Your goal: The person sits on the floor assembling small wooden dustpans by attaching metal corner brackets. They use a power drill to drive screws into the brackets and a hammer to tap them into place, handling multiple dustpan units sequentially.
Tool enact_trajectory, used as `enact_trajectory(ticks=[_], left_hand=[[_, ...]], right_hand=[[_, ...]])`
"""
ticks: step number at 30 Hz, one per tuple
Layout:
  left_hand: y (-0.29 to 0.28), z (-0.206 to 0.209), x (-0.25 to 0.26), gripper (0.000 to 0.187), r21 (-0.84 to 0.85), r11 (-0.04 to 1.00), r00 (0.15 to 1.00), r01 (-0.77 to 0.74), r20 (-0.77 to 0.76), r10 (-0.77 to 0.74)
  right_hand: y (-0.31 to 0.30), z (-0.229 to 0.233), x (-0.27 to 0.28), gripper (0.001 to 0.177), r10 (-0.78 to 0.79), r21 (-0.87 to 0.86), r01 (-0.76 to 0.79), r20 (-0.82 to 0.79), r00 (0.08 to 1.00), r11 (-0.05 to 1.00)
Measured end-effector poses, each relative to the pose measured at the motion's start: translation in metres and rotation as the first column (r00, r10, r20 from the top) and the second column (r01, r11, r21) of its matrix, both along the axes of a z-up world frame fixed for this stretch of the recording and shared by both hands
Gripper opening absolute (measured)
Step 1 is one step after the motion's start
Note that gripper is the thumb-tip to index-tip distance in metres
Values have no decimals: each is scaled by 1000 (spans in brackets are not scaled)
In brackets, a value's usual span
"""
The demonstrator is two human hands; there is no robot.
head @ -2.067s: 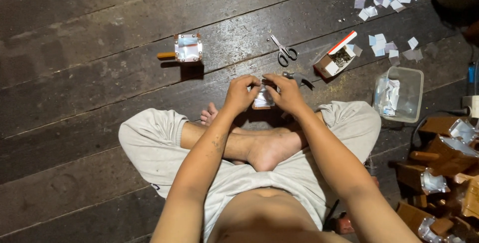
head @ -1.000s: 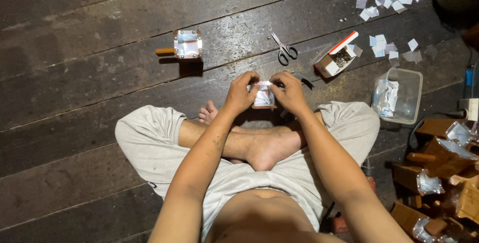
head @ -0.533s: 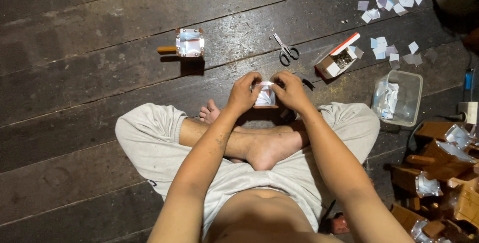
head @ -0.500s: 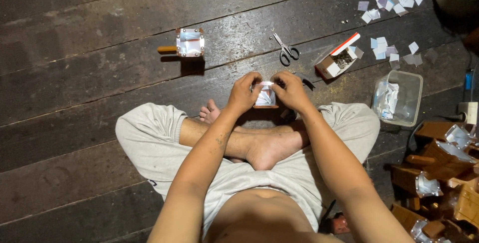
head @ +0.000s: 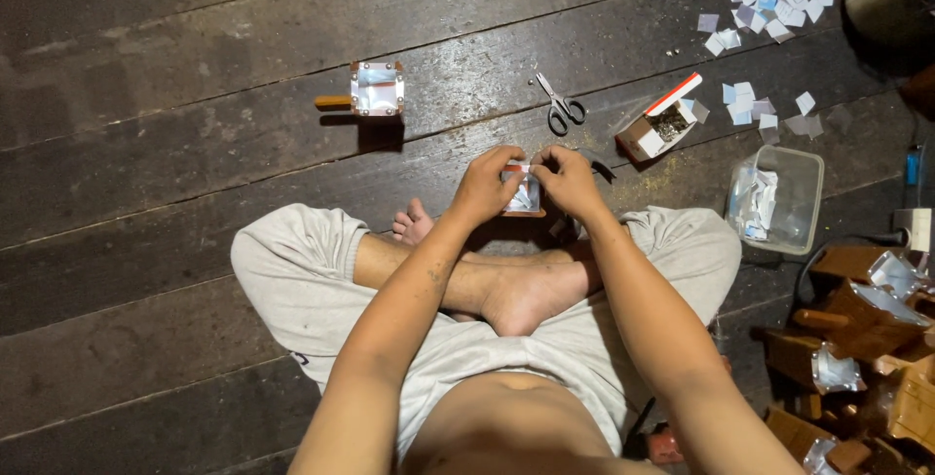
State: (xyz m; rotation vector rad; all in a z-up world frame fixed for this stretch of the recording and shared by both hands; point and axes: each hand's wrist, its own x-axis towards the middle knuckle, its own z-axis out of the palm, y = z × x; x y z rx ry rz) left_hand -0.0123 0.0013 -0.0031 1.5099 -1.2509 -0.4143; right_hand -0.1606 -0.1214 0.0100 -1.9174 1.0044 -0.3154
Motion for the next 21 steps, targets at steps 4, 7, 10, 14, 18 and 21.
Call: enact_trajectory(ticks=[4, 7, 10, 14, 18, 21], left_hand=[[-1, 0, -4, 28, 95, 995, 999, 34, -30, -32], [-1, -3, -3, 29, 144, 989, 999, 22, -42, -16], [-5, -3, -3, 27, 190, 982, 997, 5, -77, 10], [-7, -6, -2, 29, 259, 966, 993, -9, -114, 40], [-11, -14, -5, 29, 271, 962, 993, -24, -107, 55], [-14, -38, -9, 46, 174, 985, 998, -20, -58, 31]], right_hand=[[0, -7, -1, 9, -30, 53, 29, 16, 999, 998], [1, -4, -2, 11, -31, 66, 30, 23, 999, 997], [10, 19, -7, 20, -18, 43, 18, 20, 1000, 999], [39, 88, -38, 40, -61, -69, 69, 106, 992, 995], [47, 110, -174, 33, -122, -276, 168, 178, 976, 946], [42, 129, -284, 39, -613, -200, 592, -63, 787, 781]])
